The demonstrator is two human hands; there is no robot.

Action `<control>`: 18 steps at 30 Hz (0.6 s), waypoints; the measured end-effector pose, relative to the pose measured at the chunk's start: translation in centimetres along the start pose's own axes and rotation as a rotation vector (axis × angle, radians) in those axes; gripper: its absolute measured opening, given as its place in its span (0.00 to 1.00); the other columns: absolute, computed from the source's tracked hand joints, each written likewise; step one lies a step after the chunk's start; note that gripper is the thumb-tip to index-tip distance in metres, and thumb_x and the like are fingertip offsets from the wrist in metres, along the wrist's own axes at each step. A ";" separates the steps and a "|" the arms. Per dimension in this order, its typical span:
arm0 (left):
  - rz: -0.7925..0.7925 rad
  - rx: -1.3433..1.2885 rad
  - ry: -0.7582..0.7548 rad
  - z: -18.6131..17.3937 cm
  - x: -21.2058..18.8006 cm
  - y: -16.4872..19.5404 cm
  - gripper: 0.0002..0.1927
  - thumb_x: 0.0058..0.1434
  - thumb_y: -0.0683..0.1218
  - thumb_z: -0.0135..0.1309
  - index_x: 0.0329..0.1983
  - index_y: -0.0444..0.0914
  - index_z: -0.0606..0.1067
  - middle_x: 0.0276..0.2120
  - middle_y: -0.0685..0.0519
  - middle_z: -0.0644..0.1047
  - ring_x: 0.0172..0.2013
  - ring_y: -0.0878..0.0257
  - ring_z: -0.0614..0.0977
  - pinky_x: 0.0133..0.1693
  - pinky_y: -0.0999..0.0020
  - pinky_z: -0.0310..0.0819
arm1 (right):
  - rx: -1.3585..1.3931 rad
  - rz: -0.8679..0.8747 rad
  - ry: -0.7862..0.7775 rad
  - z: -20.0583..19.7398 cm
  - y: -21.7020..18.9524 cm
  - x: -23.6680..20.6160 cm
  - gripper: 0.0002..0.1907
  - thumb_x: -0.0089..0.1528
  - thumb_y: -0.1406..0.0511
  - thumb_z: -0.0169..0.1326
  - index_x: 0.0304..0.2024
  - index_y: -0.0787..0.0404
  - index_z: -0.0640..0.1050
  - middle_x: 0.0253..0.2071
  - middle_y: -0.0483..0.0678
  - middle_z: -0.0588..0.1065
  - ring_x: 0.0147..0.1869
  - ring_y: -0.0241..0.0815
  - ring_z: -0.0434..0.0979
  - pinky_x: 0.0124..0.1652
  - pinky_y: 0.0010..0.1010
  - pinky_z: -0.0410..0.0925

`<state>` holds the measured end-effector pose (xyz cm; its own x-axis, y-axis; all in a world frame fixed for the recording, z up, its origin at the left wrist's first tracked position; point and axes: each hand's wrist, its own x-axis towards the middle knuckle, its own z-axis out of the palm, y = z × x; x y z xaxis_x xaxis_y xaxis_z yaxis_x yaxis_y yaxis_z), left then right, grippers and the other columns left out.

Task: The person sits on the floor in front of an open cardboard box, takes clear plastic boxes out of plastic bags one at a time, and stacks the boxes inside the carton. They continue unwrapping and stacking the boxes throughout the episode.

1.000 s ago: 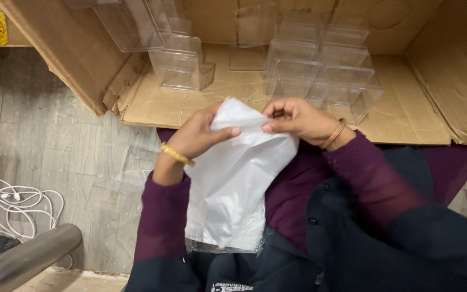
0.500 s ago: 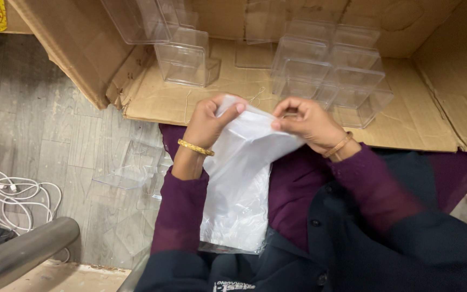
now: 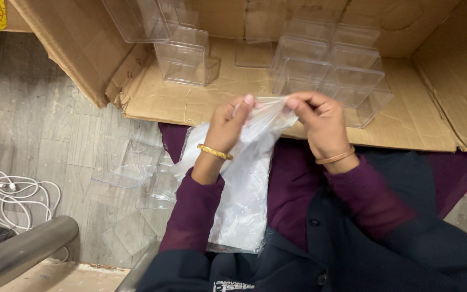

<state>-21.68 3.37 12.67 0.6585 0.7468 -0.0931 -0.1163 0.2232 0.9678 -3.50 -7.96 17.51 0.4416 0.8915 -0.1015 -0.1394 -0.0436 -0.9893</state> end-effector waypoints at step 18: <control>-0.016 -0.084 -0.357 0.7 1.5 2.5 0.16 0.71 0.52 0.56 0.31 0.39 0.69 0.25 0.60 0.69 0.28 0.72 0.67 0.31 0.73 0.61 | 0.788 -0.012 -0.097 -9.4 -0.3 -3.6 0.21 0.67 0.54 0.50 0.32 0.67 0.75 0.37 0.52 0.75 0.43 0.46 0.72 0.46 0.38 0.68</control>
<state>-20.49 4.63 15.07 0.8769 0.4806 -0.0068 -0.1544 0.2951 0.9429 3.26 -15.36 17.18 0.3733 0.9266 -0.0457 -0.7373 0.2664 -0.6208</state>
